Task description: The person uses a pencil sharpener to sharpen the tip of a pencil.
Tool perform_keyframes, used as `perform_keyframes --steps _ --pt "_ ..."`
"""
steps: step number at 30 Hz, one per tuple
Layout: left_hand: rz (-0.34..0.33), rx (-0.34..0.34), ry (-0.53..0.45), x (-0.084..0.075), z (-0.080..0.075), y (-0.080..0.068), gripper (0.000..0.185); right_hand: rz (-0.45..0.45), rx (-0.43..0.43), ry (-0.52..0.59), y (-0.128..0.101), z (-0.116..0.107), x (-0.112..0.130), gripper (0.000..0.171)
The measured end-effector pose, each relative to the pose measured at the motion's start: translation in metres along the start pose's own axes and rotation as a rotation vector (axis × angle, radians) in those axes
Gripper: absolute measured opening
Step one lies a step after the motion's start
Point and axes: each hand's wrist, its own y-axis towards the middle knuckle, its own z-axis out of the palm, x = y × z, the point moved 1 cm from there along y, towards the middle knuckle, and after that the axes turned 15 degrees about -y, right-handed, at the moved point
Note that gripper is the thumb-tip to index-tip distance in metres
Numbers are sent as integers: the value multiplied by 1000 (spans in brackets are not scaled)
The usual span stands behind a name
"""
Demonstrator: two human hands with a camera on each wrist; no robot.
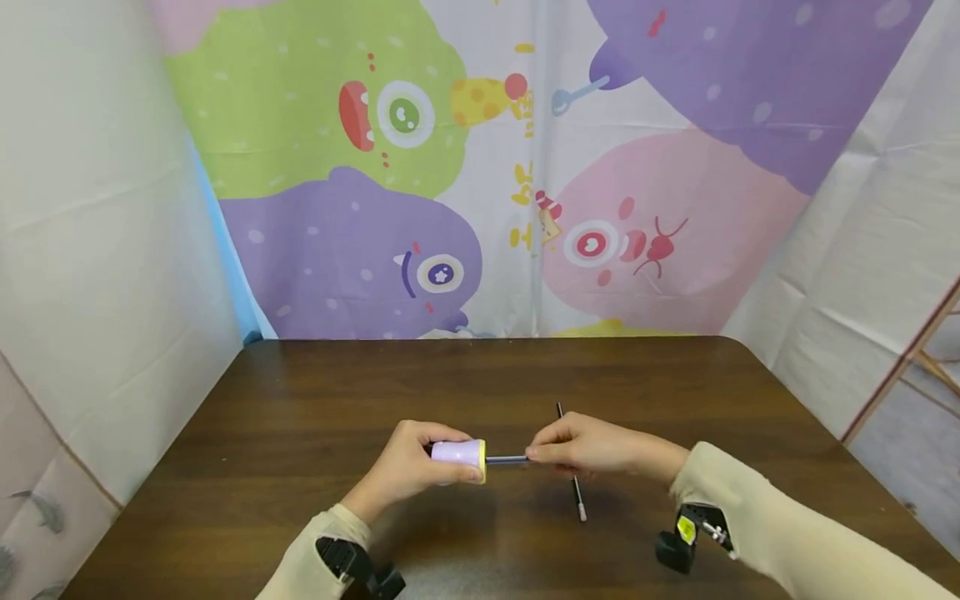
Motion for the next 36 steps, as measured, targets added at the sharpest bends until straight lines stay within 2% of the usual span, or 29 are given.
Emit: perform_keyframes --steps 2,4,6,9,11,13,17,19,22,25,27,29,32,36 --pt "-7 3 1 -1 0 1 34 -120 -70 -211 -6 -1 0 24" --pt "-13 1 -1 -2 0 1 35 -251 -188 -467 -12 0 0 24" --pt "-17 -8 1 -3 -1 1 36 -384 -346 -714 -17 4 -2 26" --pt "-24 -25 -6 -6 -3 0 36 -585 -630 -1043 -18 11 -8 30" --pt "-23 -22 -13 -7 -5 0 35 -703 -779 -1190 -15 14 -13 28" --pt "-23 -6 -29 -8 -5 0 34 -823 -890 -1299 -13 15 -16 27" --pt "-15 32 -59 -8 -4 0 33 -1030 -1040 -1431 -9 14 -15 28" --pt "-7 38 -69 -7 -4 0 33 -1108 -1106 -1452 -7 12 -11 25" --pt "-4 38 -73 -7 -4 0 33 -1165 -1174 -1420 -5 12 -2 22" --pt "-4 34 -61 -6 -5 -1 34 -1164 -1202 -1332 0 15 0 21" --pt "3 34 -48 -6 -6 -1 34 -1127 -1200 -1239 3 19 -2 23" --pt "18 31 -39 -7 -6 -1 34 -1050 -1171 -1121 5 24 -4 26" --pt "38 26 -39 -8 -7 -1 34 -879 -1068 -868 4 30 -2 25" --pt "48 24 -51 -8 -6 0 33 -531 -863 -508 -4 34 6 8"
